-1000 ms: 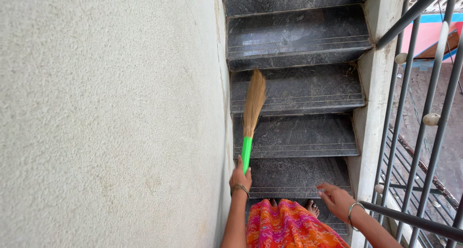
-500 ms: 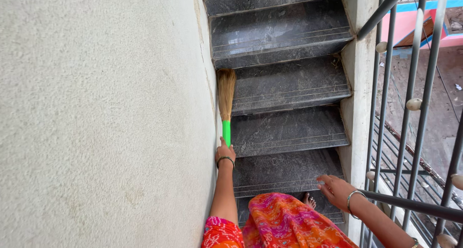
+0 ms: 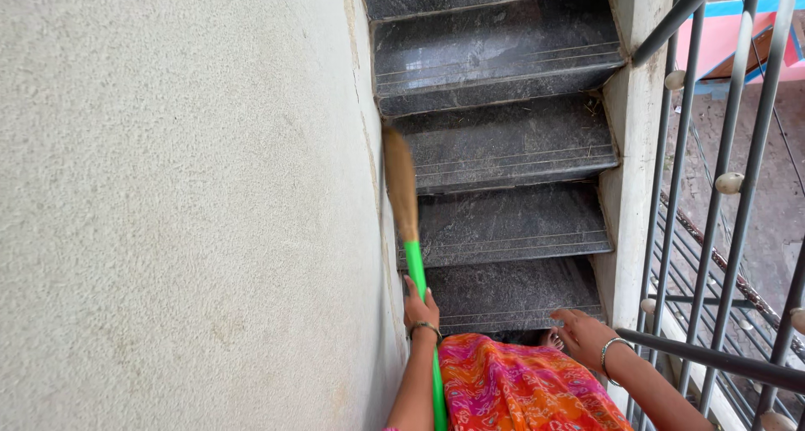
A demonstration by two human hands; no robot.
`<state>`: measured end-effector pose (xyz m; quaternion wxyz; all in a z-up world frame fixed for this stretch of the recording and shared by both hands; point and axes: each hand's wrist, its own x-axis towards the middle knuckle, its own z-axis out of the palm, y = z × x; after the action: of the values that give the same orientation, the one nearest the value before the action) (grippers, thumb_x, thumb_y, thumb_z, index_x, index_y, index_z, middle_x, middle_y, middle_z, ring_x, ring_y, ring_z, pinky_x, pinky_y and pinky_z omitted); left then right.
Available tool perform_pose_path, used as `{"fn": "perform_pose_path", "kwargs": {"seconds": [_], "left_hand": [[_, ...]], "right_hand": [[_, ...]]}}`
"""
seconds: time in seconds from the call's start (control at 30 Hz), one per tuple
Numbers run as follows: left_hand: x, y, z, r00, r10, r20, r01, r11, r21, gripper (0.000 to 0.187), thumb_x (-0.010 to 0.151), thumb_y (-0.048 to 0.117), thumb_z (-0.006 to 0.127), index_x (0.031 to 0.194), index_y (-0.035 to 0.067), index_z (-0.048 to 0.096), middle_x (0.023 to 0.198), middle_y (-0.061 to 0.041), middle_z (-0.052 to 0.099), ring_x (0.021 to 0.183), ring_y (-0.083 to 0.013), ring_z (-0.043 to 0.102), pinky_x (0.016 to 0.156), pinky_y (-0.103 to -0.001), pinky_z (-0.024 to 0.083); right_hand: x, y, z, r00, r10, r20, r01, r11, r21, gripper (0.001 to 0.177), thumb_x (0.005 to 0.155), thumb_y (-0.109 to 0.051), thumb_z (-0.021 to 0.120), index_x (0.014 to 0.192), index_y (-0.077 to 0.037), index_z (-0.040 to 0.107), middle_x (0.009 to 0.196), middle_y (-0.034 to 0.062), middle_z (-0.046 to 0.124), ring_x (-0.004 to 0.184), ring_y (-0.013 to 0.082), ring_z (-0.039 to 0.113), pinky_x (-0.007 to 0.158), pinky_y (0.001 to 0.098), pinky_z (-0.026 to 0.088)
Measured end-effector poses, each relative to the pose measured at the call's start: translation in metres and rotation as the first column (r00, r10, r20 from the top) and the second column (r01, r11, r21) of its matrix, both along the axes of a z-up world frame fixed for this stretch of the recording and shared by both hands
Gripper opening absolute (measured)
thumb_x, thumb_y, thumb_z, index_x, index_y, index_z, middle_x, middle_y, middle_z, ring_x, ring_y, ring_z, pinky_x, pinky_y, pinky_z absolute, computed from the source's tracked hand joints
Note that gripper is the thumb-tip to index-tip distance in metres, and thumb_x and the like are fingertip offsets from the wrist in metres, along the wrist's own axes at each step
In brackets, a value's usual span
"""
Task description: The person is sweeping a set of stairs using a broom with a green handle, clearing debris from each step while moving downwards.
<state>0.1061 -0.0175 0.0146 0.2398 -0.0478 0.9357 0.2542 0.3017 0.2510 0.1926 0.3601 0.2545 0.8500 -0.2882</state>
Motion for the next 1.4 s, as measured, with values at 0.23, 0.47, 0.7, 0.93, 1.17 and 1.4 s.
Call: {"fn": "perform_pose_path", "kwargs": {"seconds": [0.23, 0.47, 0.7, 0.93, 1.17, 1.4], "left_hand": [[-0.120, 0.038, 0.016, 0.994, -0.099, -0.052, 0.095, 0.992, -0.086, 0.070, 0.099, 0.033, 0.061, 0.160, 0.018, 0.029, 0.110, -0.023, 0.068, 0.099, -0.0412, 0.070, 0.087, -0.050, 0.057], [-0.060, 0.003, 0.031, 0.956, -0.284, -0.074, 0.277, 0.956, -0.093, 0.071, 0.099, 0.038, 0.059, 0.161, 0.038, 0.024, 0.106, -0.018, 0.064, 0.092, -0.0377, 0.068, 0.079, -0.050, 0.057], [0.036, -0.036, 0.015, 0.978, -0.097, -0.185, 0.090, 0.995, -0.045, 0.070, 0.096, 0.037, 0.061, 0.159, 0.033, 0.030, 0.095, -0.015, 0.063, 0.085, -0.0372, 0.067, 0.075, -0.050, 0.056], [-0.008, -0.014, -0.001, 0.991, -0.131, 0.007, 0.130, 0.976, -0.174, 0.070, 0.096, 0.033, 0.065, 0.159, 0.031, 0.033, 0.103, -0.018, 0.064, 0.093, -0.0372, 0.069, 0.082, -0.048, 0.057], [0.014, 0.035, 0.002, 0.965, -0.255, 0.062, 0.260, 0.961, -0.092, 0.076, 0.095, 0.035, 0.068, 0.160, 0.036, 0.029, 0.106, -0.018, 0.064, 0.097, -0.0363, 0.069, 0.085, -0.048, 0.057], [0.013, 0.046, 0.040, 0.938, -0.348, -0.008, 0.347, 0.937, -0.029, 0.074, 0.095, 0.036, 0.067, 0.160, 0.039, 0.030, 0.107, -0.018, 0.062, 0.093, -0.0366, 0.068, 0.084, -0.048, 0.057]], "right_hand": [[-0.012, 0.009, 0.007, 0.992, 0.121, 0.020, -0.122, 0.991, 0.058, 0.042, 0.104, -0.037, 0.045, 0.140, -0.016, 0.051, 0.131, 0.0100, 0.065, 0.102, 0.0254, 0.074, 0.096, 0.0399, 0.058], [-0.008, 0.010, 0.004, 0.995, 0.095, -0.007, -0.095, 0.995, 0.001, 0.043, 0.103, -0.038, 0.048, 0.141, -0.017, 0.051, 0.134, 0.0122, 0.061, 0.102, 0.0272, 0.075, 0.096, 0.0384, 0.058], [0.002, 0.029, -0.017, 0.993, 0.113, 0.020, -0.113, 0.994, 0.001, 0.043, 0.103, -0.036, 0.048, 0.141, -0.017, 0.051, 0.139, 0.0112, 0.060, 0.104, 0.0275, 0.075, 0.095, 0.0394, 0.058], [-0.007, 0.043, -0.012, 0.999, 0.008, -0.047, -0.013, 0.994, -0.106, 0.042, 0.101, -0.035, 0.049, 0.137, -0.015, 0.057, 0.120, 0.0143, 0.075, 0.102, 0.0265, 0.077, 0.090, 0.0385, 0.061], [-0.026, 0.041, 0.013, 0.999, 0.018, -0.035, -0.022, 0.996, -0.090, 0.043, 0.101, -0.038, 0.050, 0.136, -0.014, 0.059, 0.119, 0.0141, 0.075, 0.101, 0.0275, 0.078, 0.090, 0.0383, 0.062], [-0.028, 0.058, 0.017, 0.999, 0.030, -0.024, -0.031, 0.999, -0.037, 0.043, 0.102, -0.040, 0.049, 0.137, -0.017, 0.058, 0.123, 0.0117, 0.072, 0.107, 0.0266, 0.075, 0.093, 0.0387, 0.061]]}}
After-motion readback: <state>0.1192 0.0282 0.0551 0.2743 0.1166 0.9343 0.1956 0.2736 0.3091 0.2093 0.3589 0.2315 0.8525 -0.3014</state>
